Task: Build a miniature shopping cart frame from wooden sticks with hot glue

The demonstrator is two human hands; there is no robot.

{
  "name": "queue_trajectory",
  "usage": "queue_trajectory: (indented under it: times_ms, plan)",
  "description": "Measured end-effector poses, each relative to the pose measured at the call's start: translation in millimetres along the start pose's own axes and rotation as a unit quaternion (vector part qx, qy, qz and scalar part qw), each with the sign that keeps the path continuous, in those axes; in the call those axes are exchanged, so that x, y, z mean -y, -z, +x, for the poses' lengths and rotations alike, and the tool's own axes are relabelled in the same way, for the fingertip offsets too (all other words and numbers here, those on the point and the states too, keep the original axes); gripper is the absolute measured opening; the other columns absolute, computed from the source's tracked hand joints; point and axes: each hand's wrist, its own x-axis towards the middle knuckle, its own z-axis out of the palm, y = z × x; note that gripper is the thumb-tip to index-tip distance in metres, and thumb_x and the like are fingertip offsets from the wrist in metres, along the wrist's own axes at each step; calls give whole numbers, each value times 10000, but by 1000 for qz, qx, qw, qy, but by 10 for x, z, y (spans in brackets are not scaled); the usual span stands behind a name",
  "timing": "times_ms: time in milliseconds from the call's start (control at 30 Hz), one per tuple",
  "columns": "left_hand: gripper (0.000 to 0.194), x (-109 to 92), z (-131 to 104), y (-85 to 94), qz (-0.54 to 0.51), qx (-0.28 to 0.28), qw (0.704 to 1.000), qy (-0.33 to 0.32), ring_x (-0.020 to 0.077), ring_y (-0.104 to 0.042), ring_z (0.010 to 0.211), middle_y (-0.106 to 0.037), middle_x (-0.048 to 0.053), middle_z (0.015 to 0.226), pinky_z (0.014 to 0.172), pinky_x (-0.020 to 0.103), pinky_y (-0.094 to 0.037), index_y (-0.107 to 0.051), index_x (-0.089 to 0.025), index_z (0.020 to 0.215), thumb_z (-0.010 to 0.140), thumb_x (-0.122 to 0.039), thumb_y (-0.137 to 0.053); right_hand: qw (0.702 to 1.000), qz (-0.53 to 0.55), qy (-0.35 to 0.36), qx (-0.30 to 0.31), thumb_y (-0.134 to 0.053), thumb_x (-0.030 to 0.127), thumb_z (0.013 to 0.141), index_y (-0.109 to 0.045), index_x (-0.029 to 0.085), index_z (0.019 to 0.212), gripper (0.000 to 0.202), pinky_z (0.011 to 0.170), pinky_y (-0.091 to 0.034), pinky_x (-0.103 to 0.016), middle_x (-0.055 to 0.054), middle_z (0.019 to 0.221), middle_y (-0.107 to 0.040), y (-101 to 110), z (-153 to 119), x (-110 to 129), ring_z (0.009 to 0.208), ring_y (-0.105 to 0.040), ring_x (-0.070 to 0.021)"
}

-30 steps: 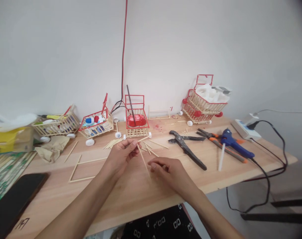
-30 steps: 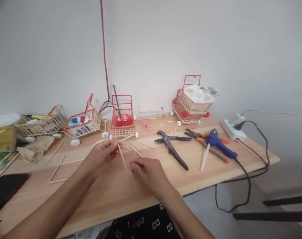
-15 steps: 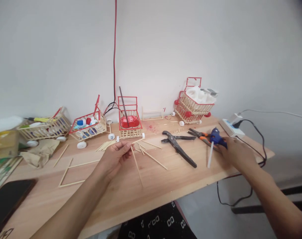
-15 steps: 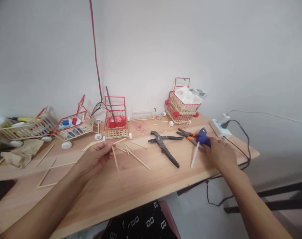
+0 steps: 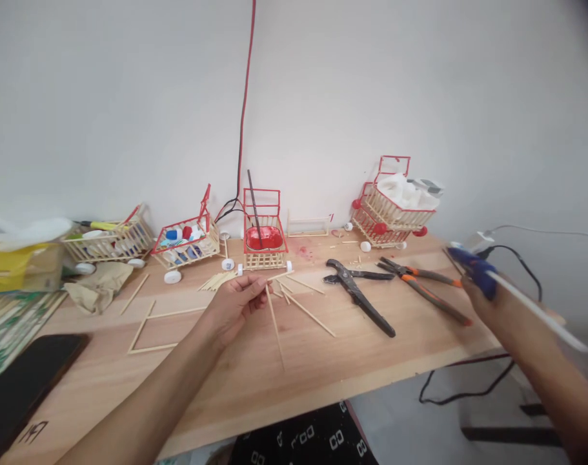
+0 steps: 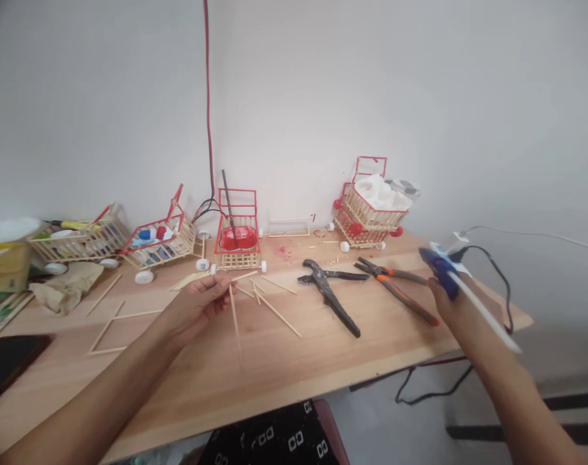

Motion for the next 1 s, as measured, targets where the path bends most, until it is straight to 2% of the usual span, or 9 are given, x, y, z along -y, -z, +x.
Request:
queue_trajectory:
  times_ms: [67,133,200,267,333,433,600,800,1000]
  plan:
    - [255,-14,11,17,-3,-2,1000,-7,56,-524,559,-637,16,688,557,178,-437,-694,-108,719,627,-311,-817,990,-12,-135,50,-597,484,785,-618,236,764,249,568,-387,-401,-125,609,-584,69,-123,216,692,-634,-331]
    - [247,-22,21,32,-5,0,1000,-13,53,-520,557,-622,7,673,553,172,-436,-690,-109,727,643,-309,-809,977,165,-110,80,-519,544,840,-631,237,939,342,618,-450,-380,-131,868,-660,63,-273,491,731,-639,-271]
    - [242,-26,29,43,-7,5,1000,-19,51,-514,551,-606,-2,657,546,165,-436,-683,-112,726,655,-310,-803,937,312,-92,124,-560,575,814,-633,229,978,390,608,-476,-338,-110,994,-655,0,-447,810,708,-618,-213]
    - [246,-30,34,52,-10,11,1000,-22,49,-512,550,-604,-1,663,541,158,-440,-679,-112,729,659,-313,-802,888,404,-71,208,-559,554,834,-619,213,1029,397,549,-457,-292,-96,961,-652,-83,-628,1138,653,-585,-169]
    - [252,-36,35,59,-14,17,1000,-21,46,-515,554,-617,7,687,543,151,-444,-678,-111,738,661,-316,-802,849,457,-49,259,-532,526,869,-606,195,1037,379,516,-430,-266,-75,862,-638,-149,-790,1429,610,-547,-144]
    - [254,-49,34,61,-20,28,999,-20,42,-516,557,-624,12,707,543,145,-445,-672,-113,729,666,-324,-799,820,482,-21,308,-489,522,897,-590,180,1007,373,509,-406,-256,-38,740,-589,-200,-954,1724,566,-498,-127]
    - [255,-59,19,39,-25,36,999,-13,41,-512,547,-620,7,700,528,147,-441,-669,-114,724,663,-324,-802,816,463,-16,346,-459,578,887,-552,169,893,419,471,-368,-235,4,628,-500,-234,-1032,1872,521,-455,-112]
    - [240,-63,8,26,-27,35,999,-11,44,-513,547,-623,8,686,535,151,-440,-673,-110,723,661,-302,-803,796,482,-45,362,-474,547,895,-503,178,881,370,443,-328,-215,13,678,-479,-259,-1063,1855,517,-414,-86]
    - [238,-47,23,37,-29,35,999,-12,42,-516,545,-623,7,681,532,147,-442,-675,-108,718,662,-300,-804,794,479,-44,371,-466,538,903,-488,180,860,361,438,-313,-218,26,651,-451,-281,-1060,1848,504,-399,-82]
